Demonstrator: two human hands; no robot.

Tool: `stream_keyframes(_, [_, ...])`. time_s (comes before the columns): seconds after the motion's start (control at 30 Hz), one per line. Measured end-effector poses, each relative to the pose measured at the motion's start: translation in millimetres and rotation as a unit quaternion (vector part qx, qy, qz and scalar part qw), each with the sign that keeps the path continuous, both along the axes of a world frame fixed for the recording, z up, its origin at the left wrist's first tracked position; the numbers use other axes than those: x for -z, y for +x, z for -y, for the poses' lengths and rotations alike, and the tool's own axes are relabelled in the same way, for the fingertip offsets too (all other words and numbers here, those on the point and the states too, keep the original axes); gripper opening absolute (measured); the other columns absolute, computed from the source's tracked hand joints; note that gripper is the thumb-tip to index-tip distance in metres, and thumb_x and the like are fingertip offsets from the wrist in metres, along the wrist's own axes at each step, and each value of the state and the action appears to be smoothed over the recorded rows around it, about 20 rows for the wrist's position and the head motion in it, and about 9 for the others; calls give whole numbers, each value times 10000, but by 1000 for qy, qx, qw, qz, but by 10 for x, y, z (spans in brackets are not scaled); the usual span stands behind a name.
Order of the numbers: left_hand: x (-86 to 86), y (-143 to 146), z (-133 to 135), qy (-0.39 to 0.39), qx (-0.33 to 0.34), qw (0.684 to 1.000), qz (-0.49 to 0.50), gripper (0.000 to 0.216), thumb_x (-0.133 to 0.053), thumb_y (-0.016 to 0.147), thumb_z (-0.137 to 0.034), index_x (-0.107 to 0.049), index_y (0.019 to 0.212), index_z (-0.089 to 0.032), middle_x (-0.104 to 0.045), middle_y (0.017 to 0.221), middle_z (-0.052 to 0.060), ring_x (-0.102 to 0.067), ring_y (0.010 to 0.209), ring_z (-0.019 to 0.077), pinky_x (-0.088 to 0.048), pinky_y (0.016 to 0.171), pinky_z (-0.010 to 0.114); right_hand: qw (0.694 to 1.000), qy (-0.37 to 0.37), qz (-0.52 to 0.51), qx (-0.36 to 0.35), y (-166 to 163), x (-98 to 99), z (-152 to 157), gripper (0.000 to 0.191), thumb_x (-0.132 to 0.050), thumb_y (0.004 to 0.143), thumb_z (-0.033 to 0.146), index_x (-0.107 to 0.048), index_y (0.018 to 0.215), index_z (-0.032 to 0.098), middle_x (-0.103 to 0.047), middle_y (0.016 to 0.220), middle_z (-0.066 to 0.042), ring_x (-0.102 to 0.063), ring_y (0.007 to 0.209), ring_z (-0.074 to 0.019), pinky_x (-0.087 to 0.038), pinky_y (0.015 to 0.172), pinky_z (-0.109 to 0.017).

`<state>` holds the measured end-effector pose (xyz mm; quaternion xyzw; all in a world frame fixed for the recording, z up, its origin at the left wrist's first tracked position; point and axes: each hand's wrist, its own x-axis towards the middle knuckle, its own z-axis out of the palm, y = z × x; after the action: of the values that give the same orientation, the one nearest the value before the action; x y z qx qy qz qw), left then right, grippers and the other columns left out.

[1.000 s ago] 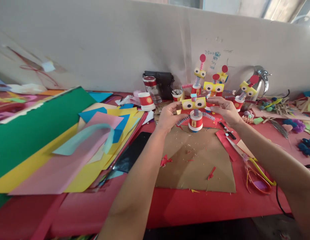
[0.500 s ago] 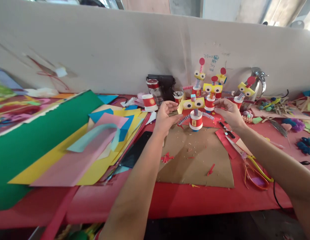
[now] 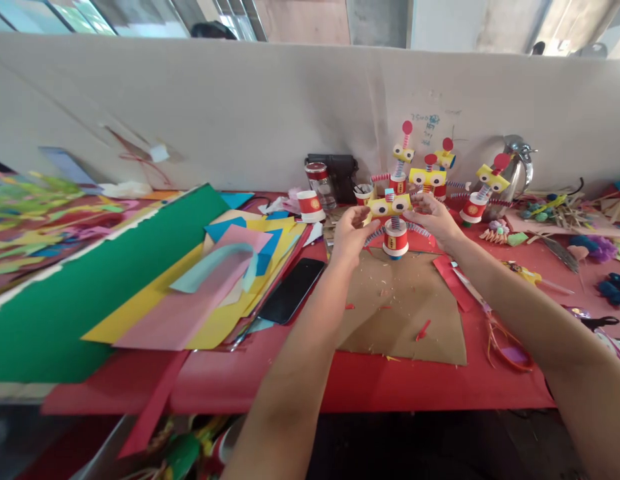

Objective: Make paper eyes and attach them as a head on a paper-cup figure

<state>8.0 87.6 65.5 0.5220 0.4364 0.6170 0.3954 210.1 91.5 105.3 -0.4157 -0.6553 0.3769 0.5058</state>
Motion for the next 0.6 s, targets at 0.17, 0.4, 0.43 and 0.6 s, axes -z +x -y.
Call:
stream_keyframes(0.17, [-78, 89, 25, -10, 22, 999, 26, 277, -781, 673, -217, -664, 924, -208, -745, 1041, 58, -684, 1037, 229, -529, 959, 401, 1000, -8, 11, -18, -68, -28, -26, 230, -768, 754, 306, -708, 957, 214, -744, 1007, -45, -662, 965, -212, -523, 961, -432])
stream_keyframes(0.4, [-116, 192, 30, -11, 38, 999, 21, 195, -736, 714, -200, -727, 908, -188, -780, 1011, 59, -694, 1036, 244, -522, 978, 418, 997, 13, 75, -5, -65, 20, -38, 228, -722, 822, 428, -745, 765, 209, -758, 878, -36, -680, 864, -202, -553, 859, -387])
stream_keyframes(0.43, [-112, 200, 29, -5, 42, 999, 12, 196, -729, 724, -194, -735, 920, -189, -782, 1025, 58, -692, 1047, 243, -517, 986, 417, 996, 21, 89, 2, -64, 34, -44, 254, -721, 820, 449, -740, 738, 209, -753, 866, -35, -677, 850, -198, -550, 846, -379])
stream_keyframes(0.6, [-67, 213, 13, 10, 25, 998, -59, 138, -699, 784, -165, -767, 902, -188, -785, 1016, 52, -694, 1028, 247, -510, 970, 399, 990, 55, 129, 23, -44, 120, -58, 306, -714, 810, 496, -735, 703, 211, -731, 816, -30, -672, 801, -195, -537, 804, -361])
